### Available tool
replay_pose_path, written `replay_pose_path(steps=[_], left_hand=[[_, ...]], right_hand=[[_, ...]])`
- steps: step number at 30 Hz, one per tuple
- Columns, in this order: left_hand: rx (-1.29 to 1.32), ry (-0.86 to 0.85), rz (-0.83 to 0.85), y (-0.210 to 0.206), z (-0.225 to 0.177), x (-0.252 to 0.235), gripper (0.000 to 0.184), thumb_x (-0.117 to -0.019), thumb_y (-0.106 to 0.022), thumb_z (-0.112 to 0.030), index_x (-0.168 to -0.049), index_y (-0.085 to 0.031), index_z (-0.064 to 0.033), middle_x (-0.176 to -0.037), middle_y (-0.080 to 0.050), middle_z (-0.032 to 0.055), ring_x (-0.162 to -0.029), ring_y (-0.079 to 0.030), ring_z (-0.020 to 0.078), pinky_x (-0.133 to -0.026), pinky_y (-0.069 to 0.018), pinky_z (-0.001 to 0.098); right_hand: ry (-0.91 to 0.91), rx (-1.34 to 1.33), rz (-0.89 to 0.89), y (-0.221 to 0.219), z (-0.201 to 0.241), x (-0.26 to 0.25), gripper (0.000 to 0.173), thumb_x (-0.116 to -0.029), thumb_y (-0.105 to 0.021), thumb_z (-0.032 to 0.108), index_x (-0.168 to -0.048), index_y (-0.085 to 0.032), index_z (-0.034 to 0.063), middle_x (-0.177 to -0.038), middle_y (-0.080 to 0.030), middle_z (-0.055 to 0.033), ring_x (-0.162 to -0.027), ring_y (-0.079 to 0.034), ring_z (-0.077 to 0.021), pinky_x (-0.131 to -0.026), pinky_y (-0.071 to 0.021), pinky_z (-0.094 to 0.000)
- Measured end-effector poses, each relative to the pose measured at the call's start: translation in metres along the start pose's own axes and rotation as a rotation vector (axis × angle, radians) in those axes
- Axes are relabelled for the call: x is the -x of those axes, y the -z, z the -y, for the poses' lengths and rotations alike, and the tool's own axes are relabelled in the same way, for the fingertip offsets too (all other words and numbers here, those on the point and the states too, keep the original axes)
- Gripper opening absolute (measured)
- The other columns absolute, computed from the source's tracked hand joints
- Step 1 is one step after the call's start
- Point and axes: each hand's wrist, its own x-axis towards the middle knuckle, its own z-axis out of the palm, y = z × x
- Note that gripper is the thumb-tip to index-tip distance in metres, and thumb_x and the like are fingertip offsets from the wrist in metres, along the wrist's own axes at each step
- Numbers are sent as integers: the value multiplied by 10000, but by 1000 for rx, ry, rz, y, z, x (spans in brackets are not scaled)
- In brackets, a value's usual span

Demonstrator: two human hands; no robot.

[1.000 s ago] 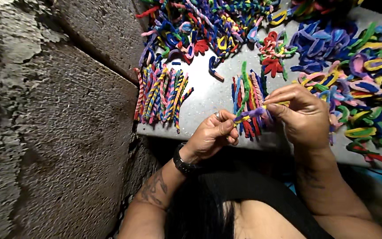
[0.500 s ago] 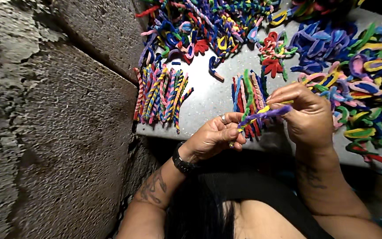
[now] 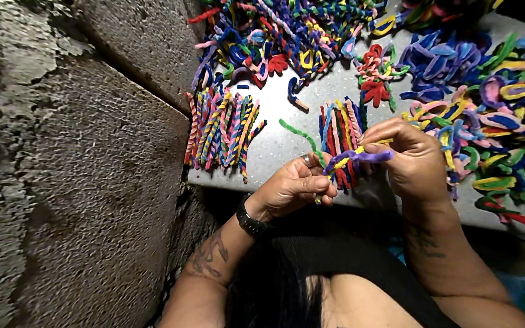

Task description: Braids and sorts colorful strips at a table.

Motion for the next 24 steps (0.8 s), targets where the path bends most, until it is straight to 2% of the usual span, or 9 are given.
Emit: replay_pose_path(steps=[3, 6, 9, 11, 12, 14, 16, 19, 24], left_hand=[[-24, -7, -22, 0, 0, -1, 212, -920, -686, -51, -1074, -634, -188, -863, -734, 15, -749, -707, 86, -722, -584, 225], [-48, -45, -4, 3, 0, -2, 112, -978, -684, -255, -1074, -659, -204, -852, -717, -1, -758, -694, 79, -731, -579, 228], [-108, -46, -28, 4, -1, -2, 179, -1040, -571, -363, -1037, -658, -206, -866, -702, -10, -778, -689, 76, -724, -580, 228], [-192, -57, -119, -1, -2, -2, 196, -1081, -441, -274, -1037, -608, -182, -858, -683, -14, -729, -657, 47, -651, -548, 184], [-255, -84, -190, -4, -2, -3, 185, -1088, -396, -210, -1062, -575, -169, -826, -665, -27, -660, -603, 10, -583, -491, 141], [-386, -177, -311, -8, -1, -4, 175, -1083, -391, -136, -1179, -537, -143, -767, -611, -40, -564, -490, -19, -509, -397, 111], [-529, -255, -359, -8, -1, -3, 186, -1074, -435, -142, -1240, -520, -152, -725, -542, -59, -540, -438, -15, -494, -367, 121], [-739, -358, -357, -9, -1, -4, 257, -994, -574, -63, -1232, -484, -102, -739, -532, -80, -565, -457, -32, -525, -404, 108], [-976, -452, -404, -8, 2, -6, 152, -956, -652, -9, -1100, -603, -7, -864, -636, 2, -697, -602, 17, -653, -548, 177]], right_hand=[[-36, -17, 3, -1, -1, -1, 44, -960, -671, 139, -985, -706, 134, -1049, -678, 72, -981, -650, -24, -873, -554, -199], [-17, -14, -2, -1, 0, -2, 45, -966, -664, 121, -990, -702, 116, -1047, -681, 65, -994, -653, -31, -898, -554, -210], [14, 2, -10, -1, 1, -1, 54, -974, -657, 134, -1001, -703, 124, -1052, -678, 70, -1008, -649, -34, -903, -551, -213], [32, 15, -32, -2, 4, 1, 53, -978, -657, 148, -1011, -698, 143, -1055, -675, 82, -1015, -648, -31, -910, -551, -217], [40, 18, -46, -2, 6, 2, 55, -980, -660, 149, -1019, -699, 152, -1059, -677, 89, -1022, -649, -30, -918, -551, -219], [53, 25, -71, -2, 10, 4, 59, -986, -658, 157, -1034, -691, 168, -1071, -673, 100, -1028, -647, -25, -920, -552, -220], [81, 34, -75, -1, 13, 6, 61, -992, -657, 172, -1040, -693, 182, -1070, -665, 105, -1027, -642, -24, -912, -551, -217], [114, 40, -60, -4, 18, 9, 73, -995, -658, 179, -1054, -696, 198, -1068, -666, 111, -1019, -648, -20, -892, -561, -206], [187, 129, -71, -8, 21, 11, 65, -997, -664, 180, -1057, -688, 173, -1069, -668, 77, -1045, -638, -48, -912, -547, -229]])
